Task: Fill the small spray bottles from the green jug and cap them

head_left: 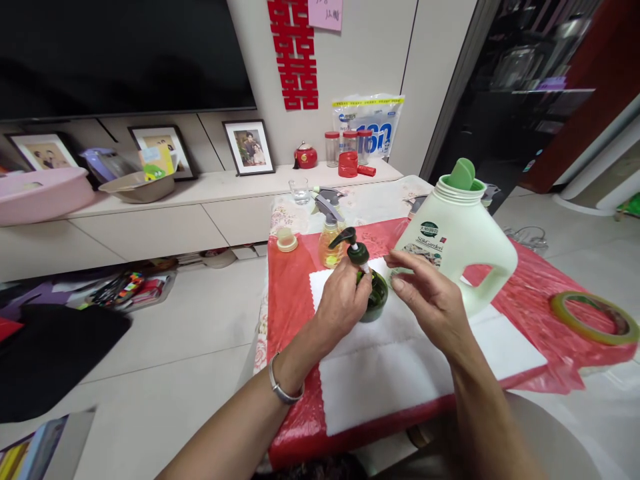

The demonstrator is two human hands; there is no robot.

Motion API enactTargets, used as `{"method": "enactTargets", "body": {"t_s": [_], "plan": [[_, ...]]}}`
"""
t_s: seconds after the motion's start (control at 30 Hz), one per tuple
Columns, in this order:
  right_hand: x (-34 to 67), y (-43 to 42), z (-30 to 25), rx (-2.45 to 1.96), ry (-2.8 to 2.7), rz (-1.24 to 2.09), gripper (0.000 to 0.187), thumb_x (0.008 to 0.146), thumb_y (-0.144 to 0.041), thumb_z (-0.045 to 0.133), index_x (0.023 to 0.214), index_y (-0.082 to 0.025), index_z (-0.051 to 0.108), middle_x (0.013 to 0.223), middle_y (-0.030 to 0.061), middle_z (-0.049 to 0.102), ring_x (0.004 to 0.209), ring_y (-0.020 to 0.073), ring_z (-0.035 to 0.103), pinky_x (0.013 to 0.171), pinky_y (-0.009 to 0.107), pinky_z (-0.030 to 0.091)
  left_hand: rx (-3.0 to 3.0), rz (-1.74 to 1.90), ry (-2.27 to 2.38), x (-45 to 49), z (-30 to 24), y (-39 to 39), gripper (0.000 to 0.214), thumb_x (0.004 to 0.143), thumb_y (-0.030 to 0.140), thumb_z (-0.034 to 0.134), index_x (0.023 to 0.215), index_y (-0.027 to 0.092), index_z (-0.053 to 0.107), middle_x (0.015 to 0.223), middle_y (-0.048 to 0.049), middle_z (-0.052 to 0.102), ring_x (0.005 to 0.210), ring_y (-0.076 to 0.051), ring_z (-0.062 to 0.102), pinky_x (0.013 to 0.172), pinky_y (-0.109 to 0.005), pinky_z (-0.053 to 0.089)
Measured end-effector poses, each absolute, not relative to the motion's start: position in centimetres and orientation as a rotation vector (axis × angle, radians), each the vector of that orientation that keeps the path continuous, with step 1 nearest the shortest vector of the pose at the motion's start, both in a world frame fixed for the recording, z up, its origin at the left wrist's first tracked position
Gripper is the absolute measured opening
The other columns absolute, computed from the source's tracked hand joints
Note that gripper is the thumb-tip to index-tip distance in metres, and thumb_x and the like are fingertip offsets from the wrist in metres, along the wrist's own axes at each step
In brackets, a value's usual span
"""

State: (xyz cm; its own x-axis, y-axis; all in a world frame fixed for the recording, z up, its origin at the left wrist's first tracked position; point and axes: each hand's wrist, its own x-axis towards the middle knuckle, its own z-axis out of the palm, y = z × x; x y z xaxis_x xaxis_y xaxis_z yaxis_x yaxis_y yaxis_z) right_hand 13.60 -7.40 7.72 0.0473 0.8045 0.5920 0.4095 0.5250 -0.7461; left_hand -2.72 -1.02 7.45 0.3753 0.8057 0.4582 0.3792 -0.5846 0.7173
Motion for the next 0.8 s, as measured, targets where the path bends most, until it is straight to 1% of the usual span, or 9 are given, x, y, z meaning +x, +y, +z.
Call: {"method": "enactTargets", "body": {"t_s": [0.13,0.2,0.33,0.47,0.57,0.63,0.7,0.8], "plan": [[12.7,-7.4,7.3,-1.074,-1.597,0.425,0.044,0.105,-0.031,0.058,0.148,-0.028,0.050,0.140,0.0038,0.050,0.124,0.0170,0.054,0.102,0.031,0.052,2.165,1.137,0.999,-2.6,7.3,-1.0,0.010,0.093,0.021,0.050,0.087,0.022,0.058,0.087,-0.0050,0.064,0.088,-0.023,0.061,0.083,-0.038,0.049],[12.3,-7.4,7.3,-1.062,-1.614,0.426,0.047,0.105,-0.030,0.057,0.151,-0.030,0.046,0.143,0.0032,0.047,0.125,0.0168,0.053,0.104,0.032,0.052,2.183,1.119,1.000,-2.6,7.3,-0.9,0.010,0.093,0.020,0.049,0.090,0.022,0.059,0.090,-0.0060,0.064,0.091,-0.024,0.061,0.086,-0.039,0.049],[11.8,-7.1,7.3,-1.076,-1.624,0.327,0.050,0.105,-0.030,0.056,0.153,-0.029,0.043,0.145,0.0038,0.046,0.130,0.0188,0.050,0.106,0.033,0.051,2.233,1.086,0.948,-2.6,7.3,-0.7,0.010,0.091,0.017,0.050,0.091,0.022,0.059,0.095,-0.0072,0.064,0.094,-0.025,0.060,0.087,-0.040,0.049],[11.5,-6.5,7.5,-1.094,-1.580,0.253,0.050,0.102,-0.030,0.058,0.151,-0.025,0.046,0.141,0.0057,0.049,0.126,0.0208,0.053,0.104,0.036,0.051,2.294,1.006,0.913,-2.5,7.4,-0.6,0.015,0.087,0.013,0.051,0.095,0.021,0.061,0.097,-0.0099,0.065,0.095,-0.029,0.060,0.087,-0.044,0.049],[11.4,-6.3,7.5,-1.087,-1.559,0.206,0.038,0.100,-0.027,0.059,0.138,-0.022,0.058,0.131,0.0054,0.057,0.118,0.0199,0.057,0.101,0.036,0.052,2.338,0.996,0.920,-2.4,7.4,-0.7,0.017,0.089,0.014,0.049,0.098,0.021,0.061,0.097,-0.0099,0.065,0.098,-0.029,0.061,0.089,-0.045,0.049],[11.3,-6.1,7.5,-1.072,-1.556,0.194,0.031,0.099,-0.025,0.059,0.130,-0.022,0.062,0.124,0.0048,0.060,0.113,0.0189,0.058,0.098,0.035,0.052,2.339,1.018,0.916,-2.4,7.2,-0.7,0.016,0.092,0.016,0.048,0.100,0.021,0.061,0.098,-0.0097,0.066,0.099,-0.029,0.061,0.090,-0.045,0.048],[11.3,-6.0,7.5,-1.058,-1.541,0.223,0.029,0.099,-0.024,0.059,0.127,-0.021,0.063,0.121,0.0049,0.060,0.111,0.0186,0.059,0.097,0.034,0.051,2.318,1.041,0.921,-2.5,6.9,-0.8,0.014,0.094,0.019,0.049,0.102,0.021,0.061,0.100,-0.0099,0.067,0.100,-0.029,0.062,0.091,-0.045,0.048],[11.4,-5.9,7.3,-1.069,-1.499,0.272,0.030,0.099,-0.027,0.059,0.127,-0.021,0.063,0.121,0.0060,0.060,0.109,0.0189,0.059,0.097,0.034,0.051,2.261,1.075,0.972,-2.7,6.4,-1.0,0.011,0.092,0.020,0.055,0.102,0.022,0.058,0.100,-0.0075,0.067,0.099,-0.026,0.063,0.088,-0.040,0.050]]}}
